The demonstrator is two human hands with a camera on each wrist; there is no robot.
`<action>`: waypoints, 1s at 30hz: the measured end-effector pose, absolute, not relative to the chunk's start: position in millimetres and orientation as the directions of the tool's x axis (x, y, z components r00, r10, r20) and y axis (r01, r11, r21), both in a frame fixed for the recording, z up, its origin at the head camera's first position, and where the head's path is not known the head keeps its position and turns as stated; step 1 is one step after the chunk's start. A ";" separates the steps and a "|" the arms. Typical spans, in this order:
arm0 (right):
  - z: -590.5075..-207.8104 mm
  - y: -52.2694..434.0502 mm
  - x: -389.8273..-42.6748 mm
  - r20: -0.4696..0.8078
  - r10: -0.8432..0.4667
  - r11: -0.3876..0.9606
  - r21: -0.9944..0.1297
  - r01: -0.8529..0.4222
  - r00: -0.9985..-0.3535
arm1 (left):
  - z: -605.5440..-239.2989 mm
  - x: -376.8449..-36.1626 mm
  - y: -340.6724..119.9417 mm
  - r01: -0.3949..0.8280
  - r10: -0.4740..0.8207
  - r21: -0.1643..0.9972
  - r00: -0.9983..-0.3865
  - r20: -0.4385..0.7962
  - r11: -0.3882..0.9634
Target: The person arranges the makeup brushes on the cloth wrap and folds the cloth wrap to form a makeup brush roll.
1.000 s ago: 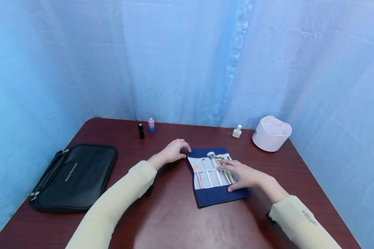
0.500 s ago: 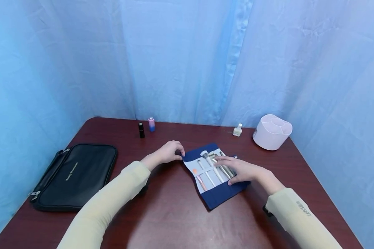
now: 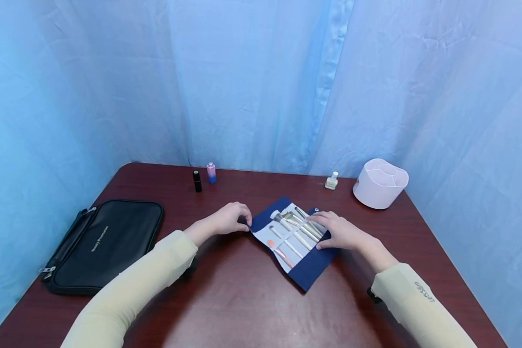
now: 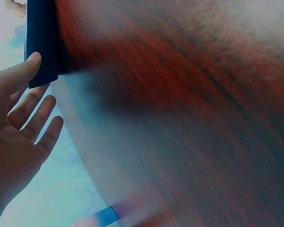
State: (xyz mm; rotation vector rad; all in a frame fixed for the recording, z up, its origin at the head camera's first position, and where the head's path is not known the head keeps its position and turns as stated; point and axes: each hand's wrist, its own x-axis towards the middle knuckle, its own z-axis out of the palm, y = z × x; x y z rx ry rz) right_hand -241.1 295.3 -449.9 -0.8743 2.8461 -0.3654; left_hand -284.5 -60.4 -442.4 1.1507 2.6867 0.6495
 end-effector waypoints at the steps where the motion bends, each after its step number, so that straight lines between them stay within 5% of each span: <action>1: -450.3 295.5 -240.9 -0.055 -0.562 0.808 -0.254 -0.532 -0.826 | -442.3 -282.6 -61.1 0.649 0.716 0.447 -0.697 0.025 0.616; 8: -450.8 292.2 -239.5 -0.042 -0.515 0.842 -0.210 -0.497 -0.856 | -443.6 -269.6 -67.3 0.624 0.716 0.473 -0.697 -0.024 0.623; 30: -455.0 269.6 -257.2 0.058 -0.574 0.806 -0.141 -0.576 -0.817 | -444.8 -227.0 -77.9 0.693 0.733 0.361 -0.679 0.039 0.624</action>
